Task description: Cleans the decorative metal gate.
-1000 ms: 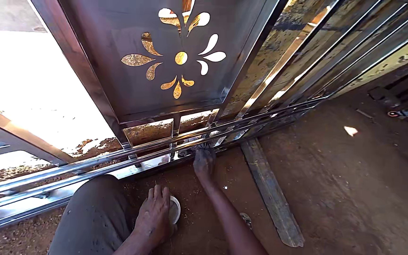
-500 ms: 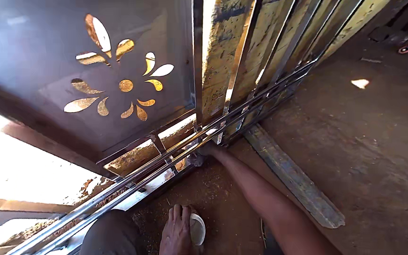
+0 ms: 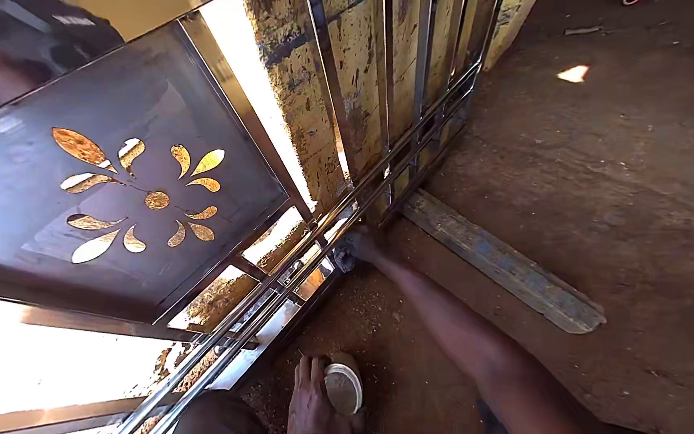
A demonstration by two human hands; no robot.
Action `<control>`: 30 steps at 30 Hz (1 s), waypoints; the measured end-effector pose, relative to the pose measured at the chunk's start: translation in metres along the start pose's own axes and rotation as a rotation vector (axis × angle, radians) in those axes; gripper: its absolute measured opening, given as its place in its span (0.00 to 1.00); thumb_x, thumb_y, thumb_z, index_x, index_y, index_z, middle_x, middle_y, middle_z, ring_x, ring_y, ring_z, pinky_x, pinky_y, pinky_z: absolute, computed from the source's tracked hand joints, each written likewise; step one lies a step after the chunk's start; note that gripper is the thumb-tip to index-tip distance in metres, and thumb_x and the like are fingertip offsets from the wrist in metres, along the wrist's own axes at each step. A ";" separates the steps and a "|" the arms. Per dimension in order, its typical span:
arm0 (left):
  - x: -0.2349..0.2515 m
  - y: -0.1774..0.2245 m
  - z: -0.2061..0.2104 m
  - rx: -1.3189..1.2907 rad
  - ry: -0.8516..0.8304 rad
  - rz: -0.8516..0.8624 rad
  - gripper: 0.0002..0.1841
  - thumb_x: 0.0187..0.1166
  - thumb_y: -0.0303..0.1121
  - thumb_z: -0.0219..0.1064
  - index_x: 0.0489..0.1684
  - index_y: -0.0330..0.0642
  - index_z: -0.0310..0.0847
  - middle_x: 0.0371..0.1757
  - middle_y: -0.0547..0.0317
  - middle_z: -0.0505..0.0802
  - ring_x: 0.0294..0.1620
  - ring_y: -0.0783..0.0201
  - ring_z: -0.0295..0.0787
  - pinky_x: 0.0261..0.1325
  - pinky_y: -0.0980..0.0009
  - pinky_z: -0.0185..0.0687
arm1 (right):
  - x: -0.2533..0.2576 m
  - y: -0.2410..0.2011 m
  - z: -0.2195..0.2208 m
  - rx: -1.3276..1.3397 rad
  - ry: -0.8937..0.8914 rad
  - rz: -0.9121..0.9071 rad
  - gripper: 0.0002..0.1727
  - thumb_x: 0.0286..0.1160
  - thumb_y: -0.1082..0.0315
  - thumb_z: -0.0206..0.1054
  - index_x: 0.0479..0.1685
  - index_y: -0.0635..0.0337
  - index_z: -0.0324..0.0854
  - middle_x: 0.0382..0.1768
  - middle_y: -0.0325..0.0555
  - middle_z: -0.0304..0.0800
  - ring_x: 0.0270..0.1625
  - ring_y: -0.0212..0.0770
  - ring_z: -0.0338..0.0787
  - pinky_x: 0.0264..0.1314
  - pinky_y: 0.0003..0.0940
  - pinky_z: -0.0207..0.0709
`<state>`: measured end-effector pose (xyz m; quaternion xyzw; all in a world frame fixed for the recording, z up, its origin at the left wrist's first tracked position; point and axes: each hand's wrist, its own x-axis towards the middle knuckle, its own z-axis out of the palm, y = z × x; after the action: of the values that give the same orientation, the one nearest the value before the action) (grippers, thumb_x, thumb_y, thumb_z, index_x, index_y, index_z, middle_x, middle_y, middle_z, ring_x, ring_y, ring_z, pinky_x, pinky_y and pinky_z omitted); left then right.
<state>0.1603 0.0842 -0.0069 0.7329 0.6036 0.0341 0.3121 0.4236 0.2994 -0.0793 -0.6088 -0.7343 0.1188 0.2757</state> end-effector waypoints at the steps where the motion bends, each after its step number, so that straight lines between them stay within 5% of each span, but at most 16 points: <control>1: -0.003 0.003 0.001 -0.015 0.011 0.021 0.51 0.34 0.58 0.90 0.63 0.34 0.82 0.62 0.36 0.86 0.64 0.39 0.85 0.65 0.49 0.84 | -0.005 -0.018 -0.001 0.164 0.085 0.320 0.14 0.80 0.67 0.64 0.49 0.72 0.88 0.47 0.63 0.93 0.54 0.60 0.93 0.59 0.60 0.84; 2: -0.004 0.007 0.002 -0.018 0.004 0.038 0.50 0.34 0.58 0.90 0.62 0.35 0.82 0.62 0.37 0.86 0.64 0.40 0.85 0.64 0.50 0.85 | -0.007 -0.036 0.000 0.356 0.193 0.586 0.18 0.87 0.62 0.60 0.59 0.68 0.85 0.51 0.62 0.92 0.56 0.59 0.92 0.61 0.60 0.82; 4: -0.002 0.018 0.007 0.010 -0.069 0.048 0.48 0.39 0.57 0.89 0.65 0.37 0.81 0.65 0.37 0.84 0.67 0.40 0.84 0.63 0.51 0.86 | -0.009 -0.068 0.013 0.580 0.304 0.700 0.18 0.87 0.57 0.60 0.61 0.61 0.84 0.55 0.59 0.90 0.57 0.56 0.89 0.60 0.60 0.82; 7: 0.003 0.030 0.013 0.067 -0.183 0.114 0.47 0.44 0.55 0.87 0.68 0.37 0.81 0.68 0.36 0.83 0.69 0.40 0.82 0.65 0.51 0.85 | -0.024 -0.080 0.031 0.545 0.192 0.344 0.20 0.91 0.64 0.52 0.68 0.66 0.82 0.65 0.61 0.86 0.70 0.57 0.84 0.75 0.59 0.73; 11: 0.014 0.054 0.031 0.121 -0.301 0.285 0.44 0.49 0.50 0.86 0.70 0.37 0.80 0.70 0.34 0.83 0.72 0.38 0.81 0.63 0.49 0.86 | -0.022 -0.030 0.029 0.301 0.172 -0.114 0.12 0.80 0.71 0.63 0.48 0.66 0.92 0.48 0.56 0.95 0.55 0.55 0.92 0.64 0.57 0.80; 14: 0.031 0.080 0.050 0.125 -0.309 0.390 0.42 0.53 0.49 0.85 0.72 0.38 0.79 0.72 0.35 0.82 0.73 0.38 0.79 0.66 0.49 0.84 | -0.012 -0.013 -0.005 0.114 -0.196 -0.161 0.11 0.77 0.66 0.69 0.45 0.63 0.93 0.46 0.56 0.95 0.56 0.55 0.93 0.67 0.53 0.82; 16: 0.048 0.103 0.060 0.116 -0.296 0.446 0.42 0.55 0.46 0.84 0.75 0.38 0.77 0.74 0.35 0.81 0.75 0.38 0.78 0.70 0.49 0.82 | 0.008 -0.035 -0.053 -0.039 -0.568 0.054 0.12 0.77 0.62 0.69 0.46 0.61 0.91 0.48 0.59 0.93 0.57 0.59 0.90 0.63 0.60 0.80; 18: 0.065 0.123 0.068 0.141 -0.358 0.458 0.43 0.58 0.44 0.84 0.78 0.37 0.74 0.77 0.33 0.78 0.79 0.36 0.73 0.74 0.48 0.78 | 0.016 -0.055 -0.098 -0.123 -0.752 0.227 0.13 0.73 0.59 0.74 0.44 0.62 0.90 0.48 0.60 0.91 0.57 0.61 0.88 0.61 0.64 0.78; 20: 0.082 0.134 0.083 0.151 -0.403 0.432 0.44 0.58 0.43 0.83 0.80 0.37 0.72 0.79 0.34 0.75 0.81 0.37 0.71 0.74 0.48 0.78 | 0.008 -0.067 -0.135 -0.054 -0.650 0.338 0.17 0.70 0.56 0.77 0.45 0.60 0.90 0.46 0.57 0.91 0.55 0.57 0.88 0.60 0.61 0.79; 23: 0.093 0.132 0.105 0.073 -0.369 0.406 0.47 0.59 0.49 0.83 0.82 0.37 0.70 0.79 0.33 0.75 0.81 0.36 0.70 0.75 0.46 0.77 | -0.014 -0.080 -0.138 0.296 -0.182 0.463 0.14 0.72 0.60 0.77 0.49 0.59 0.91 0.42 0.53 0.93 0.46 0.49 0.92 0.54 0.55 0.84; 27: 0.084 0.117 0.077 0.022 -0.419 0.295 0.56 0.55 0.57 0.83 0.86 0.35 0.63 0.86 0.33 0.69 0.87 0.34 0.63 0.79 0.42 0.72 | -0.019 -0.109 -0.082 0.566 -0.157 0.560 0.20 0.84 0.63 0.63 0.67 0.68 0.80 0.64 0.58 0.84 0.61 0.50 0.87 0.68 0.52 0.80; 28: 0.084 0.112 0.057 0.020 -0.445 0.242 0.54 0.56 0.58 0.81 0.86 0.35 0.64 0.86 0.34 0.69 0.87 0.35 0.62 0.78 0.41 0.72 | -0.018 -0.117 -0.069 0.640 -0.134 0.557 0.19 0.83 0.66 0.61 0.66 0.68 0.78 0.52 0.56 0.87 0.50 0.46 0.90 0.58 0.48 0.84; 30: 0.082 0.096 0.006 -0.067 -0.358 0.152 0.35 0.67 0.47 0.75 0.74 0.37 0.78 0.78 0.40 0.80 0.81 0.41 0.74 0.76 0.41 0.76 | -0.017 -0.123 -0.052 0.662 -0.106 0.527 0.16 0.81 0.67 0.60 0.59 0.69 0.79 0.37 0.53 0.87 0.38 0.45 0.89 0.47 0.46 0.85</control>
<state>0.2675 0.1485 0.0092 0.7597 0.4800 -0.0532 0.4354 0.3519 0.2461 0.0219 -0.6473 -0.4890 0.4456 0.3786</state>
